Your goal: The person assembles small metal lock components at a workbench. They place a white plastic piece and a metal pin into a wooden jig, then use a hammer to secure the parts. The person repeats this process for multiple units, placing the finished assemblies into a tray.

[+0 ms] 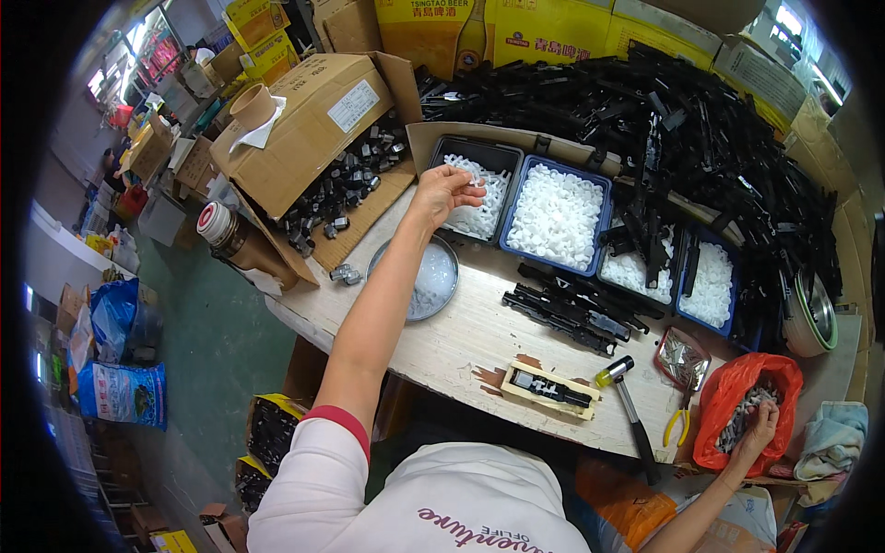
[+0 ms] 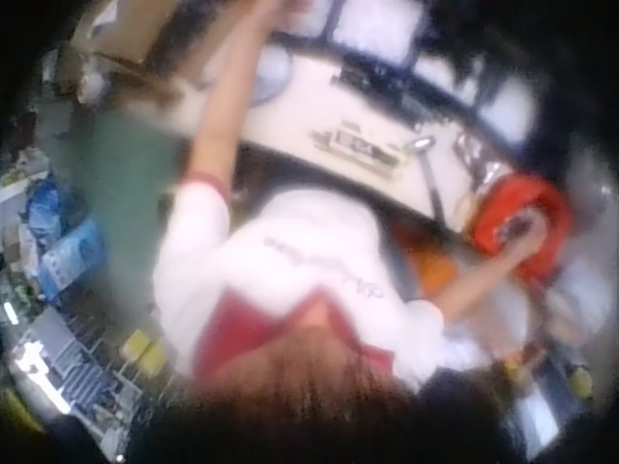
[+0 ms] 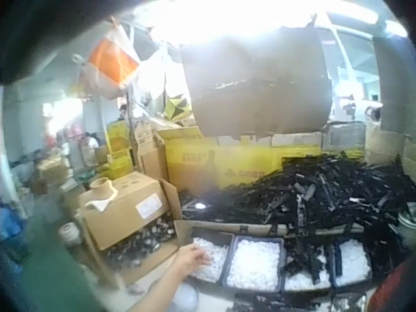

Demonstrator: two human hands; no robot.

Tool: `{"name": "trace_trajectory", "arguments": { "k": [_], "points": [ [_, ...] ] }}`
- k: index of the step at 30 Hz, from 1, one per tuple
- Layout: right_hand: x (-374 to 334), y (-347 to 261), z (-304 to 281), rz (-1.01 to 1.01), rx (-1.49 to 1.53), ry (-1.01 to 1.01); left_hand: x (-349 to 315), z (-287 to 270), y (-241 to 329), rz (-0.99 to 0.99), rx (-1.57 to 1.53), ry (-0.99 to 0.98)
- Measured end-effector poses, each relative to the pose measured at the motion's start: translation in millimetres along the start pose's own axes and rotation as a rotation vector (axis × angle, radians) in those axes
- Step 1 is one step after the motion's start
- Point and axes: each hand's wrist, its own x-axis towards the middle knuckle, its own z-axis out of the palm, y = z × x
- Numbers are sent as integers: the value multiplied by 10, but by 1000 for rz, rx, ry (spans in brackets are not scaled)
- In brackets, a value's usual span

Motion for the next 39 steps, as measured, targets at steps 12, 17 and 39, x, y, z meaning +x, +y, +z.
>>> {"name": "trace_trajectory", "arguments": {
  "k": [12,17,39],
  "points": [
    [3,-15,-22,-79,-243,-16,-299,216,87,-14,186,-42],
    [-77,-118,77,-229,-398,70,-920,76,218,206,212,10],
    [-922,-603,1297,-510,-743,-413,-1830,-382,-259,475,1087,253]
  ]
}}
